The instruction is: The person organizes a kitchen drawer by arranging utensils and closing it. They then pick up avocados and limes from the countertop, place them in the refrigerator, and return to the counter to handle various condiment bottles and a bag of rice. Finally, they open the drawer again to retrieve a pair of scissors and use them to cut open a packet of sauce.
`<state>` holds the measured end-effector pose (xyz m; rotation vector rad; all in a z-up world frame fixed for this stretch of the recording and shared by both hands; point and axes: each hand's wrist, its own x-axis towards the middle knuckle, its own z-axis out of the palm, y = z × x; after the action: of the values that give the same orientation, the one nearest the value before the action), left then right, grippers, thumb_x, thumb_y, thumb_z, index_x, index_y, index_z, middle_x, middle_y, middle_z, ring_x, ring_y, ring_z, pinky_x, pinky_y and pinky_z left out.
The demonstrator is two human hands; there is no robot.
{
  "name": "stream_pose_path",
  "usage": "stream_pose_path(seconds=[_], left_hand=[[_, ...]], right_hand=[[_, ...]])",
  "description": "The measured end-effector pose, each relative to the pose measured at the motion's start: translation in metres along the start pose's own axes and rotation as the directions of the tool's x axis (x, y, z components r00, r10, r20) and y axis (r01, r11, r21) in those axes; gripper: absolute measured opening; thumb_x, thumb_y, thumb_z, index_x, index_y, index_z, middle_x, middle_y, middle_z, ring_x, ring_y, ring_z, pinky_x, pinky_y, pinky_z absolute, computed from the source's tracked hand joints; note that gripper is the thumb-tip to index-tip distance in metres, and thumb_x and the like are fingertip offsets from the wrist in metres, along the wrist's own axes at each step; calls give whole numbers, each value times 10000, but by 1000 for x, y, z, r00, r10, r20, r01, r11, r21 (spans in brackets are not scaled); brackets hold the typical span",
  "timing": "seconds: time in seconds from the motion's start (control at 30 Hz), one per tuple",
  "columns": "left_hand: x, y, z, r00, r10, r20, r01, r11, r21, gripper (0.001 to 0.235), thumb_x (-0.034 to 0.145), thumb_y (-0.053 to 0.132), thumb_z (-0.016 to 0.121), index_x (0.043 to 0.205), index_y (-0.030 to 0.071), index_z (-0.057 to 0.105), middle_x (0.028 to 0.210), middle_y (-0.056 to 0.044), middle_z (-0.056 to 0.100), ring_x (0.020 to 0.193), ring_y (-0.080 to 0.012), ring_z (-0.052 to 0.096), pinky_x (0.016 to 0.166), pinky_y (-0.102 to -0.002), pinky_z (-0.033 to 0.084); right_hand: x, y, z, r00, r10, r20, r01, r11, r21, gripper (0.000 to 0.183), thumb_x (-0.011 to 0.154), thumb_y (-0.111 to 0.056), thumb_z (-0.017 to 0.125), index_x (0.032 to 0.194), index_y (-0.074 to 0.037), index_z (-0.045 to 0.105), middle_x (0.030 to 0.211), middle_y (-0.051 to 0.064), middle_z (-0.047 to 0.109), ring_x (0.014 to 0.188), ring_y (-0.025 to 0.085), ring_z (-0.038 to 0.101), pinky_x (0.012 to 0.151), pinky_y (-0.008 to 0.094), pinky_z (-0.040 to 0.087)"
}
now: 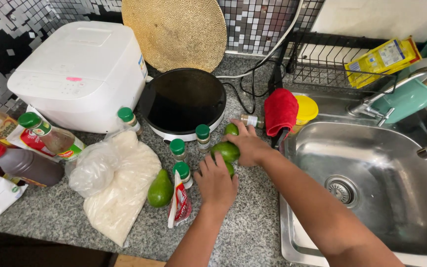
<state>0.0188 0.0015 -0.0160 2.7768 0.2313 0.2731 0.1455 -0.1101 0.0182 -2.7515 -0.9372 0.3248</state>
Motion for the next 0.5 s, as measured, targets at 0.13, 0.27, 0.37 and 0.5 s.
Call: stream_pose_path(seconds=[0.13,0.27,0.37,0.5], left_hand=[[0,9,-14,999,38,-39,-39,998,-39,904,774,341,816,1448,-22,335,1483,-268,352,1358,-439,351,1005,-621,342],[0,8,-7,989,104,-102,-109,993,-40,863,782,297,803,1445,-26,356,1515,-283,330,1402,-456,312,1081,-623,275],[0,10,-6,982,119,-143,-128,990,-53,832,787,286,792,1440,-23,379,1516,-270,348,1413,-456,308,1105,-621,250],[2,14,-1,971,144,-191,-156,986,-50,756,810,278,769,1428,1,433,1521,-235,387,1422,-428,322,1134,-600,252]], right_hand=[[-1,8,10,998,24,-61,-20,998,66,716,645,-93,798,1293,-330,604,1636,102,150,1381,526,311,1127,527,396],[-9,11,17,981,93,-169,-72,989,129,528,716,-172,782,1214,-285,651,1592,112,233,1323,512,351,1131,529,366],[-20,11,20,961,125,-246,-86,983,163,431,741,-171,766,1151,-262,668,1564,107,290,1272,486,394,1105,525,383],[-37,22,36,902,82,-423,-24,990,141,329,777,-116,746,1082,-220,677,1488,142,386,1235,485,436,1060,530,410]])
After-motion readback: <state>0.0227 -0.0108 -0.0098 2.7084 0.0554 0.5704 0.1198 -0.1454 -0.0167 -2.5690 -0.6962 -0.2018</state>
